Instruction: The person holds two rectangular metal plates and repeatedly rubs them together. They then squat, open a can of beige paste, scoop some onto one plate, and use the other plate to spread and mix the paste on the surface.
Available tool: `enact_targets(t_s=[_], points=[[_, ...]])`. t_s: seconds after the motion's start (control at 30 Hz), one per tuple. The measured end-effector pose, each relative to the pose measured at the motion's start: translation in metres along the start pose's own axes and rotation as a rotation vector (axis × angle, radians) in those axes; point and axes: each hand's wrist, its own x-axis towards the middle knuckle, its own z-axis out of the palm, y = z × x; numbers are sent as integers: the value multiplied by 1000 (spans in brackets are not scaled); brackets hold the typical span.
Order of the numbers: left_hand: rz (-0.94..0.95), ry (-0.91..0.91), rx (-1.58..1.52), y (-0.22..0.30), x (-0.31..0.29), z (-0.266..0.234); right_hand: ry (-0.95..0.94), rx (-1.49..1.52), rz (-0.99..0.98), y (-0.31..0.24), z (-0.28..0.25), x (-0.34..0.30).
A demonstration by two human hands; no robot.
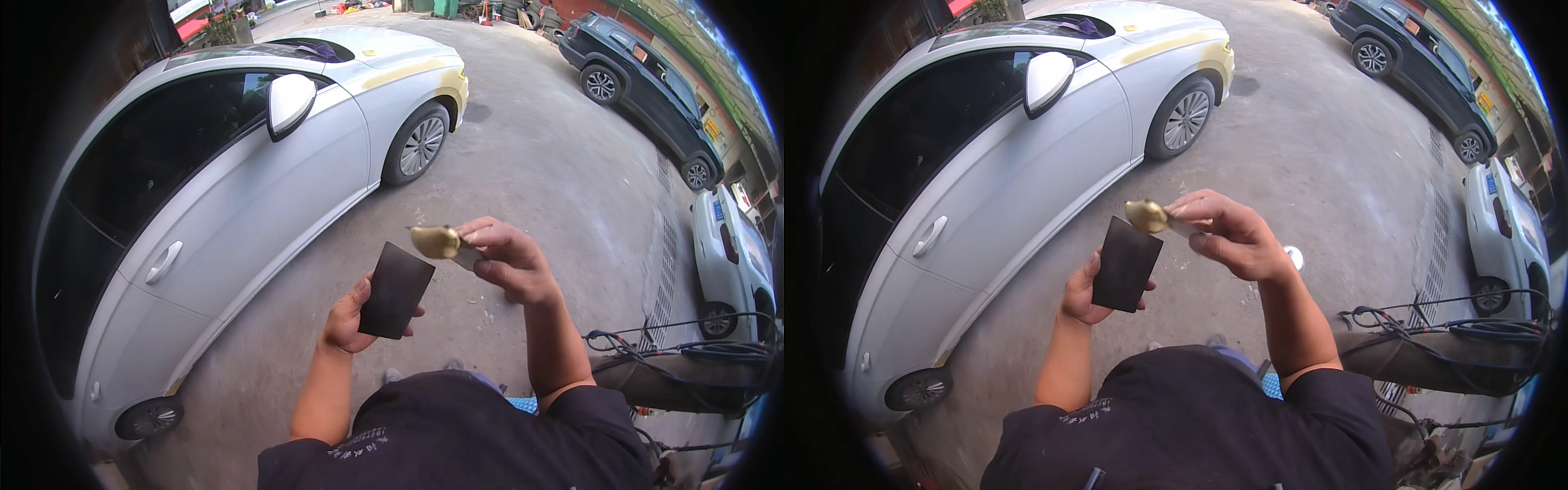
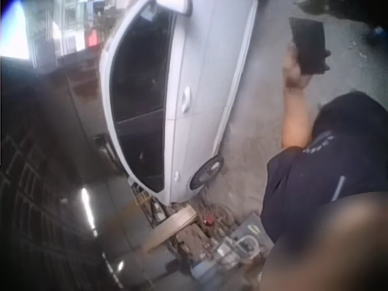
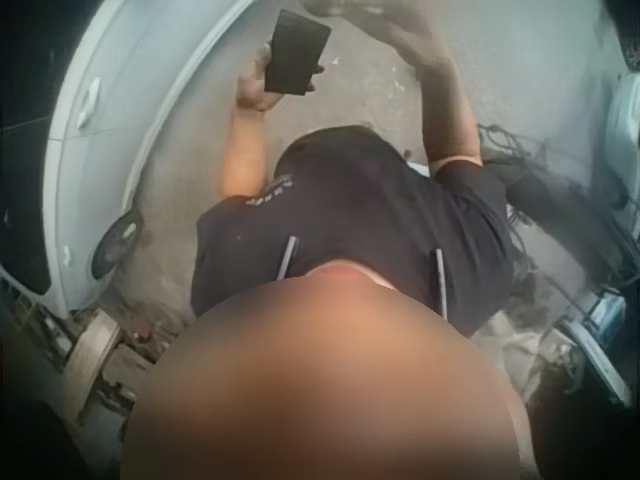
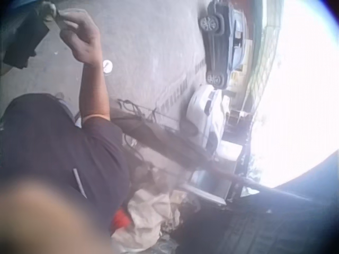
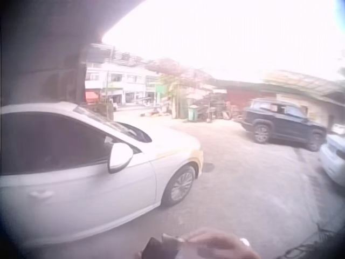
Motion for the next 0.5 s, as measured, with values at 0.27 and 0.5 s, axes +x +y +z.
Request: enact_targets(t_s=[0.27,0.5], points=[[53,-116,-206,9,-38,-1,-289,-508,262,44,39,25],[597,479,219,0,-33,-1,-141,-903,46,66,101,38]])
